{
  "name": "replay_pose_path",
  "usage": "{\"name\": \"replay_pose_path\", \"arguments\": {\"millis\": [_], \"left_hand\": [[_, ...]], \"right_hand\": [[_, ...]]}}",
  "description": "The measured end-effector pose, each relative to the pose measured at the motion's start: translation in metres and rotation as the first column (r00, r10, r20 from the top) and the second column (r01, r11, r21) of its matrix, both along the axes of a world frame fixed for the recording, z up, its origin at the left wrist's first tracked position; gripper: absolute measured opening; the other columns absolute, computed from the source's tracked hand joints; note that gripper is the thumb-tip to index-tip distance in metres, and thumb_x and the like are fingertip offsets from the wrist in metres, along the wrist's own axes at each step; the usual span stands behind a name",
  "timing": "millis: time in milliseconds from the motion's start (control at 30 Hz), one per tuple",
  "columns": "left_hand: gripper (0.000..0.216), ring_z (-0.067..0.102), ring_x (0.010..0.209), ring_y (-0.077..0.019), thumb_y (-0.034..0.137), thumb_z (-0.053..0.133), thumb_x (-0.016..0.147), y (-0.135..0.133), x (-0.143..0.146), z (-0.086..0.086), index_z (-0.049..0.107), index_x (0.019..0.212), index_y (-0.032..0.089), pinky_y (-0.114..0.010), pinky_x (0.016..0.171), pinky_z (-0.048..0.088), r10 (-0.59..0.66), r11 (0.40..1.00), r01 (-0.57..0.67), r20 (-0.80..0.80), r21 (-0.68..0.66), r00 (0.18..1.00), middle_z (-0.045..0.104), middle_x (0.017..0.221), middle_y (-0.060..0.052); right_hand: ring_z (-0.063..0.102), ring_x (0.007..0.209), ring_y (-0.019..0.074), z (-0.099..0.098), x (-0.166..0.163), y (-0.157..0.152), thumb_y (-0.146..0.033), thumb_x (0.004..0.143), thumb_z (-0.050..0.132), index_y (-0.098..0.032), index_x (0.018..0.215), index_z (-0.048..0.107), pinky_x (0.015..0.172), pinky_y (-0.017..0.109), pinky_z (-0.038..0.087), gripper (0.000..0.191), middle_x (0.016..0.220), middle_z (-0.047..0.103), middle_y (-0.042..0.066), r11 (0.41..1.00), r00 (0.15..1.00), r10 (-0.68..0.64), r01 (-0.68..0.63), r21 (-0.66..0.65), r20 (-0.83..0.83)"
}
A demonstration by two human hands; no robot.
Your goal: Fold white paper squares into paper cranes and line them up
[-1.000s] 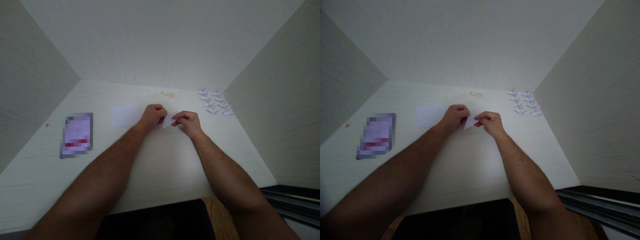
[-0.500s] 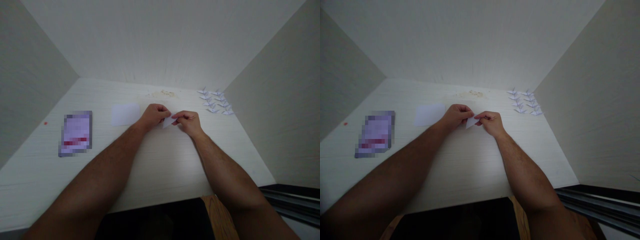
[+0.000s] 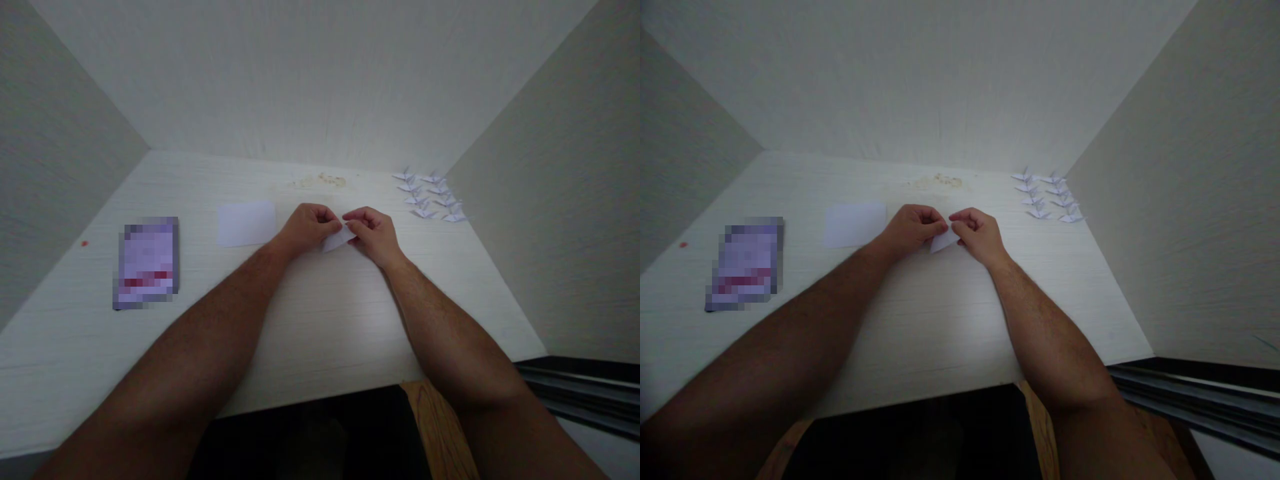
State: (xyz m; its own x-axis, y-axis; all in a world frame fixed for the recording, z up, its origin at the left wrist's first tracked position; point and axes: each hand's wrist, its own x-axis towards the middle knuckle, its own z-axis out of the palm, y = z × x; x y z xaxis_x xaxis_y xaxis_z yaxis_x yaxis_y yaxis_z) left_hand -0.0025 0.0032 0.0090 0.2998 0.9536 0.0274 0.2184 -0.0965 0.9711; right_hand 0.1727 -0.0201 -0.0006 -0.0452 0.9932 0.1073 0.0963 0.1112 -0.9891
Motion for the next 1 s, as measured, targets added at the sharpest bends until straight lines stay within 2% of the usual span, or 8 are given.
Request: {"name": "replay_pose_path", "arguments": {"millis": [133,333,600,867,1000], "left_hand": [[0.019,0.045,0.052,-0.0077,0.031,0.073,0.067,-0.0006,0.0025,-0.0014,0.065,0.066,0.013,-0.021,0.049,0.032,-0.007,0.999,0.008,-0.04,0.033,0.999,0.059,0.056,0.001],[0.018,0.047,0.054,-0.0082,0.03,0.072,0.067,0.0002,0.0035,-0.0039,0.066,0.068,0.013,-0.021,0.05,0.033,0.0,0.999,0.001,-0.039,0.037,0.999,0.062,0.06,-0.001],[0.017,0.042,0.05,-0.007,0.029,0.072,0.067,-0.0014,0.0023,-0.0002,0.065,0.065,0.014,-0.02,0.048,0.031,0.061,0.998,-0.062,0.018,0.012,0.998,0.057,0.055,0.002],[0.018,0.037,0.044,-0.0062,0.031,0.071,0.067,0.001,-0.0023,0.0,0.064,0.066,0.015,-0.021,0.045,0.027,0.127,0.992,-0.126,0.068,-0.026,0.99,0.05,0.048,0.005],[0.018,0.038,0.043,-0.0065,0.031,0.071,0.068,0.0024,-0.0047,-0.0019,0.064,0.067,0.015,-0.022,0.044,0.026,0.126,0.992,-0.124,0.114,-0.025,0.985,0.049,0.046,0.005]], "right_hand": [[0.048,0.046,0.0081,-0.0058,-0.0002,0.003,-0.032,0.07,0.07,-0.02,0.065,0.062,0.04,0.02,0.036,0.015,0.053,0.058,-0.004,0.999,0.99,-0.037,0.035,0.013,0.135],[0.047,0.043,0.0079,-0.0075,-0.0011,0.0032,-0.03,0.071,0.068,-0.021,0.064,0.059,0.04,0.02,0.038,0.015,0.051,0.057,-0.005,1.0,0.989,-0.029,0.03,-0.004,0.145],[0.05,0.04,0.0082,-0.0022,-0.0019,0.0015,-0.03,0.07,0.067,-0.02,0.063,0.056,0.038,0.018,0.032,0.017,0.046,0.057,-0.004,0.998,0.986,-0.058,0.062,-0.015,0.157],[0.051,0.04,0.0078,-0.0053,0.0031,0.006,-0.03,0.065,0.071,-0.02,0.061,0.054,0.038,0.019,0.034,0.02,0.051,0.061,-0.003,0.989,0.992,-0.127,0.126,-0.074,-0.005],[0.049,0.04,0.0075,-0.0056,0.0062,0.0091,-0.027,0.063,0.069,-0.021,0.058,0.053,0.039,0.02,0.036,0.017,0.049,0.058,-0.004,0.984,0.979,-0.172,0.166,-0.058,-0.111]]}}
